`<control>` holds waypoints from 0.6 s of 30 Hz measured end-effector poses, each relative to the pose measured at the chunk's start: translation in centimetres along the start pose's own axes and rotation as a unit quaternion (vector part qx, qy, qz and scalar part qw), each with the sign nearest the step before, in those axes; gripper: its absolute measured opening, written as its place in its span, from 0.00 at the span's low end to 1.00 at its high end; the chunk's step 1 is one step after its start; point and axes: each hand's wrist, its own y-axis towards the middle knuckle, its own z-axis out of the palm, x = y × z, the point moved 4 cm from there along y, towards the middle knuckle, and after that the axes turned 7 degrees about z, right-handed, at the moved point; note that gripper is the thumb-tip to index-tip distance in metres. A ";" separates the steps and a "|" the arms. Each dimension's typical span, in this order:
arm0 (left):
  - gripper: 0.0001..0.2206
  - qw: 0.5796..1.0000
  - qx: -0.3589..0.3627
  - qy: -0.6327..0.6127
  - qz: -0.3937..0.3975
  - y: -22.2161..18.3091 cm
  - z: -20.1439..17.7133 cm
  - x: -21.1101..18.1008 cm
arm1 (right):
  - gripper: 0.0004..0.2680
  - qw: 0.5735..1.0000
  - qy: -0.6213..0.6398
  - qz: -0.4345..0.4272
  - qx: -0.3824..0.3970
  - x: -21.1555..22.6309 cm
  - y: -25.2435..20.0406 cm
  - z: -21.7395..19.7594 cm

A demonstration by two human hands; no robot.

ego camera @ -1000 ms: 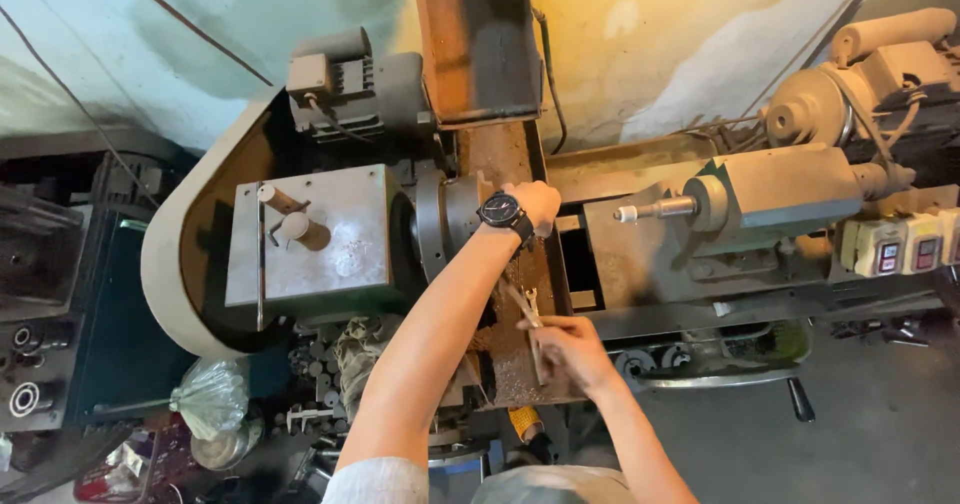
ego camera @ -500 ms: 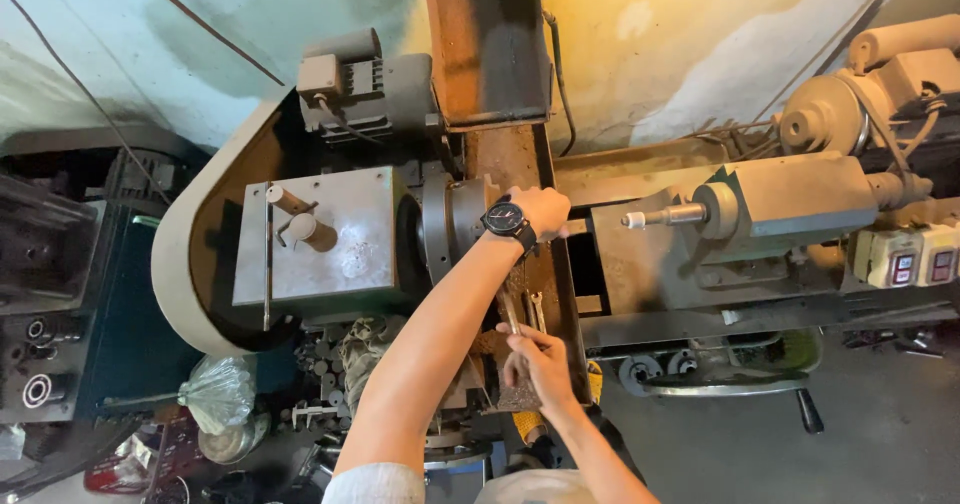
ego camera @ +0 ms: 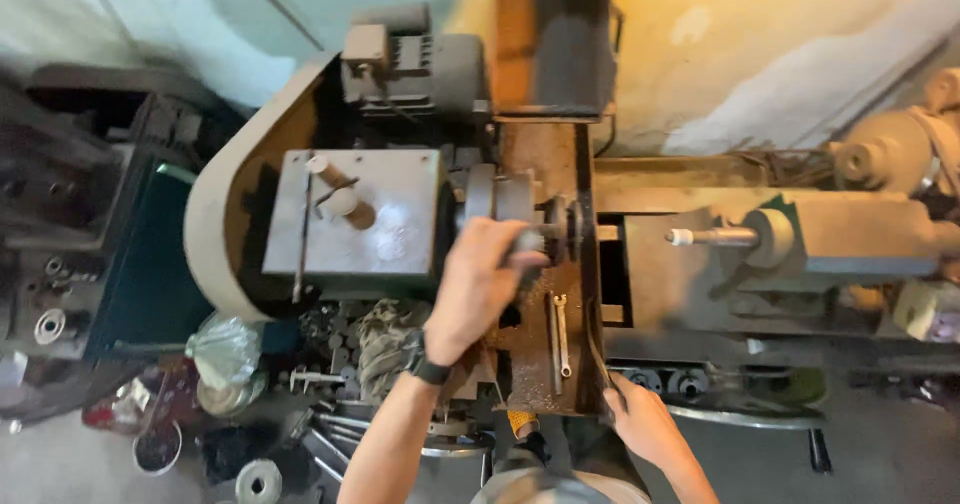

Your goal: The recorder uses a lathe machine and a piece of abrasive paper to polish a small metal component.

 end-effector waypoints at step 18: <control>0.14 0.940 -0.237 0.200 -0.143 -14.4 -7.9 2.6 | 0.18 0.918 -0.249 -0.280 -0.128 20.8 3.9 20.5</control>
